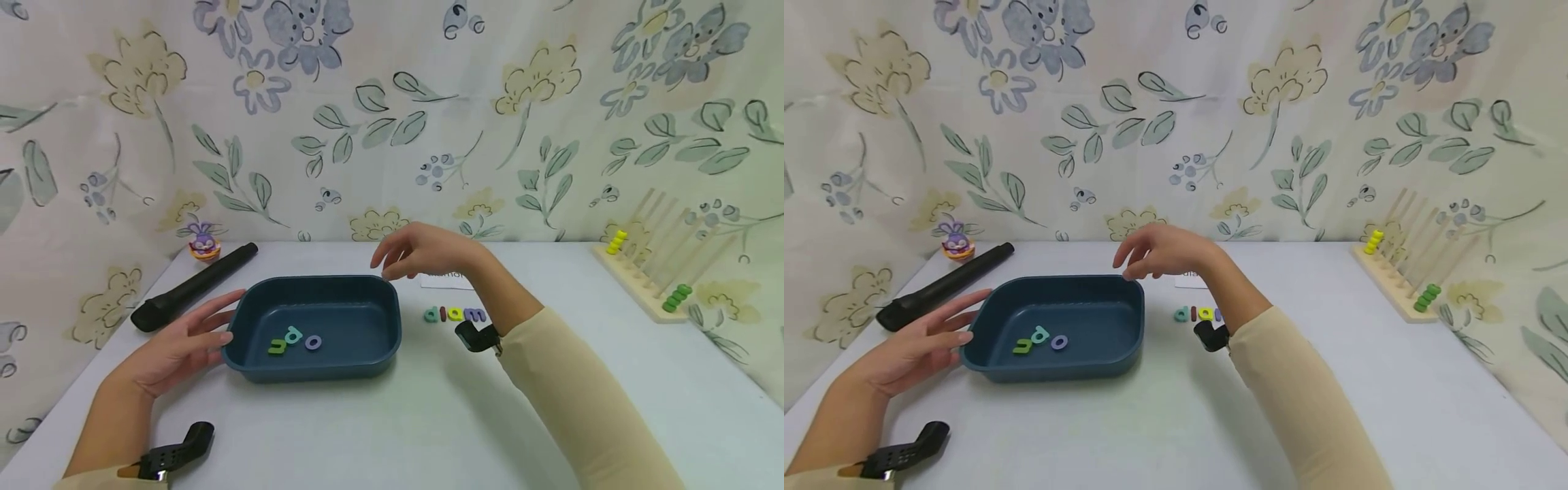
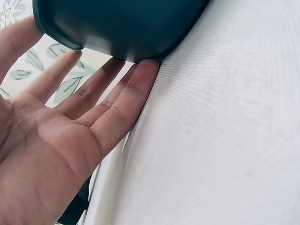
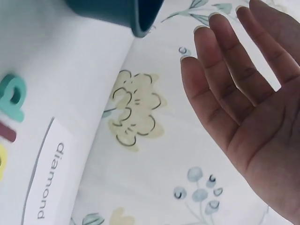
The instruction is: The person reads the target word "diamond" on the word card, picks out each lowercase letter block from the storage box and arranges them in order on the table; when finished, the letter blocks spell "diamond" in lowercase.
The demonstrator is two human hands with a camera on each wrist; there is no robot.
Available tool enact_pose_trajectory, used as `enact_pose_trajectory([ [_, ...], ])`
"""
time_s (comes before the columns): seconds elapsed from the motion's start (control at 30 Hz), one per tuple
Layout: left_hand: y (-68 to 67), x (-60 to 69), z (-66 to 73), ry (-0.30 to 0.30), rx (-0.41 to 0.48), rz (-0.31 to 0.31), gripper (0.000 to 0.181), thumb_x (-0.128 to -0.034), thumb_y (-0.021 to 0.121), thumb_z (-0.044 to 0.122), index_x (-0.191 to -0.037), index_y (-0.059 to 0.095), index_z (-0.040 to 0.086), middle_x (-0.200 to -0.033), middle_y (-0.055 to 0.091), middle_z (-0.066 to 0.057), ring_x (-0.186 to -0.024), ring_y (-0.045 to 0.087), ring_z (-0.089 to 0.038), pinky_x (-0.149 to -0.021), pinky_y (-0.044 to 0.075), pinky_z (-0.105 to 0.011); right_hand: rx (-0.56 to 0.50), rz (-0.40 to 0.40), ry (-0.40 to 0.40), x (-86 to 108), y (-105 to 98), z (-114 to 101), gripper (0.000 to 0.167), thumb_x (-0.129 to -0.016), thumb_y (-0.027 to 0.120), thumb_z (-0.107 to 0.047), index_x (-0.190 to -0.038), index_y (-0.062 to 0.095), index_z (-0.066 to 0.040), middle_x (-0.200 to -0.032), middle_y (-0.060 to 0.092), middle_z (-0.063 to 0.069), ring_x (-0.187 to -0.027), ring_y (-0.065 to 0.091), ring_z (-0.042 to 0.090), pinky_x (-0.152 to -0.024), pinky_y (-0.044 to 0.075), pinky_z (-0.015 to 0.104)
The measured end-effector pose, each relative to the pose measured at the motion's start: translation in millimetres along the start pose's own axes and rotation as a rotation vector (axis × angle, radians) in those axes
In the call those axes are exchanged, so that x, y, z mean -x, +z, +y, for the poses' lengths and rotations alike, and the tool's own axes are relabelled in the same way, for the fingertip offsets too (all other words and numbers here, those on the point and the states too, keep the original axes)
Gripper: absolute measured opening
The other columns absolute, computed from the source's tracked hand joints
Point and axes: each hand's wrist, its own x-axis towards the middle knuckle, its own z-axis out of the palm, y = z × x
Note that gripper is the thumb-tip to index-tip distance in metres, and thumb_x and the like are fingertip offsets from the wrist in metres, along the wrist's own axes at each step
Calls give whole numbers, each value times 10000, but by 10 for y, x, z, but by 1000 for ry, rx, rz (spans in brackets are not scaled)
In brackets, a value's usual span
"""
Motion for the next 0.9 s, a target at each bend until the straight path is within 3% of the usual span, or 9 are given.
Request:
enact_pose_trajectory([
  [0.3,37,-8,44,0,4,-1,726,-1038,579,106,-1650,245,310,-1714,52,-217,-1224,601,24,-976,573,-320,82,-78,21,-266,62,-176,255,-958,705,-204,-1208,755,-190,-1093,762,-35,-1023,695,198,-865,595,365],
  [0.6,89,-17,64,-6,-30,0,735,-1033,595,137,-1652,236,304,-1721,72,-207,-1214,580,49,-988,570,-337,82,-147,35,-463,152,-266,271,-952,731,-206,-1221,756,-185,-1121,754,-34,-1050,685,254,-866,591,380],
  [0.9,36,33,35,9,-13,-14,718,-1055,547,106,-1660,208,288,-1708,62,-215,-1235,593,27,-988,565,-317,48,-224,-12,-684,274,-321,295,-939,747,-202,-1234,754,-186,-1132,754,-67,-1044,682,155,-855,574,370],
])
